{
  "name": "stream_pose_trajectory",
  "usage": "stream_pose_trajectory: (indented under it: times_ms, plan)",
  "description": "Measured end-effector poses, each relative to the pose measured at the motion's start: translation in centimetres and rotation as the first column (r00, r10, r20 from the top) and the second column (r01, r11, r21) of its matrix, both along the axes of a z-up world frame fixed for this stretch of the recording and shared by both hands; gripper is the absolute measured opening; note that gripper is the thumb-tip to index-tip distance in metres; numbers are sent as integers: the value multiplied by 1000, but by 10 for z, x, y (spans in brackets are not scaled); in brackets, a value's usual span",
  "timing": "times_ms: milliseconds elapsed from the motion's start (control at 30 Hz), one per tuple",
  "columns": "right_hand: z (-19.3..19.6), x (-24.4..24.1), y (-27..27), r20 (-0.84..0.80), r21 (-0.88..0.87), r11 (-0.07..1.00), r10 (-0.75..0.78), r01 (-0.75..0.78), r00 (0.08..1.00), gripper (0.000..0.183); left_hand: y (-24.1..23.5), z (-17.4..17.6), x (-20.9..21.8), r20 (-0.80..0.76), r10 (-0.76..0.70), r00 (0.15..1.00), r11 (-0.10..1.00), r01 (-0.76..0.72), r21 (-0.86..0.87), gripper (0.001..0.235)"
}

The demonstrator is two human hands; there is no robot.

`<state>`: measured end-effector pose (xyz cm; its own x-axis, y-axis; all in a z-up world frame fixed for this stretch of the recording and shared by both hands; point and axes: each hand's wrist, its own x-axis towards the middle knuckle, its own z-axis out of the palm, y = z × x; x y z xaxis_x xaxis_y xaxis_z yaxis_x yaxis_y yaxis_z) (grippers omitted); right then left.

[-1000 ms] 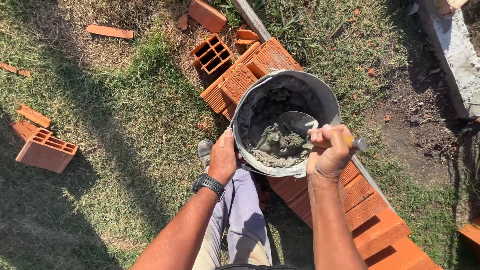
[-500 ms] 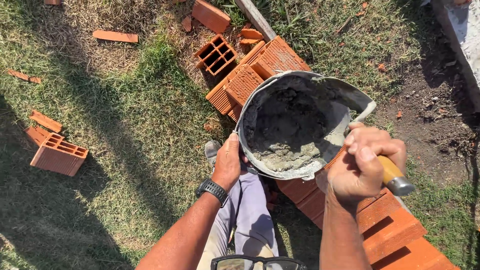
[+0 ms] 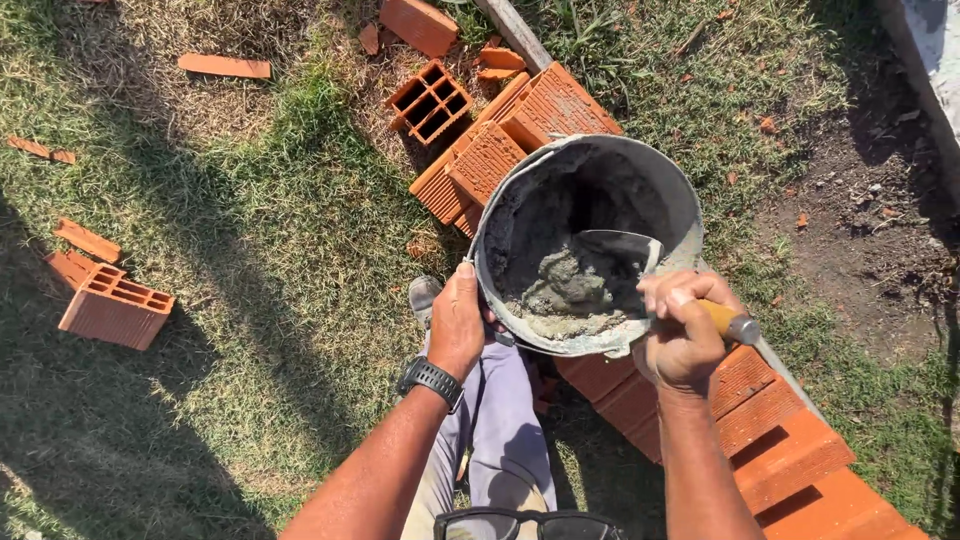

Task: Mixing mortar in a bucket and applying it to a row of bricks using a trowel

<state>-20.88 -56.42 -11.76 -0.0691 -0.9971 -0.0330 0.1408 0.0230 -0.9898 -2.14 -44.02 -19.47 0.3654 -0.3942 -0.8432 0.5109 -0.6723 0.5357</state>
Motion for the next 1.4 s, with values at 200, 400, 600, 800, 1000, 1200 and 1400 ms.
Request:
stream_pose_trajectory:
  times_ms: [200, 400, 600, 800, 1000, 1200, 1400]
  plan:
    - [71, 9, -27, 112, 95, 994, 47, -58, 993, 16, -16, 40, 9, -75, -45, 996, 999, 46, 6, 51]
    - [66, 54, -34, 176, -33, 969, 247, -245, 953, 17, -15, 38, 12, -90, -89, 992, 995, 85, -46, 51]
    - [-20, 77, -35, -32, -93, 783, 614, -614, 788, 24, -2, 11, 6, -40, -65, 997, 997, 64, -42, 52]
    - [4, 56, -46, -228, 28, 603, 781, -797, 582, 24, -7, 20, 4, -19, -45, 999, 999, 45, -3, 56]
    - [31, 12, -55, -272, 135, 699, 708, -702, 652, 27, -9, 25, 9, -26, -74, 997, 997, 74, -27, 54]
    - [112, 16, -78, -566, 553, 689, 723, -468, 395, 21, -2, 6, 9, -41, -100, 994, 994, 97, -52, 53]
    - [96, 31, -67, -501, 860, 325, 401, -393, -767, 21, 2, -8, 10, -72, -168, 983, 986, 167, -19, 60]
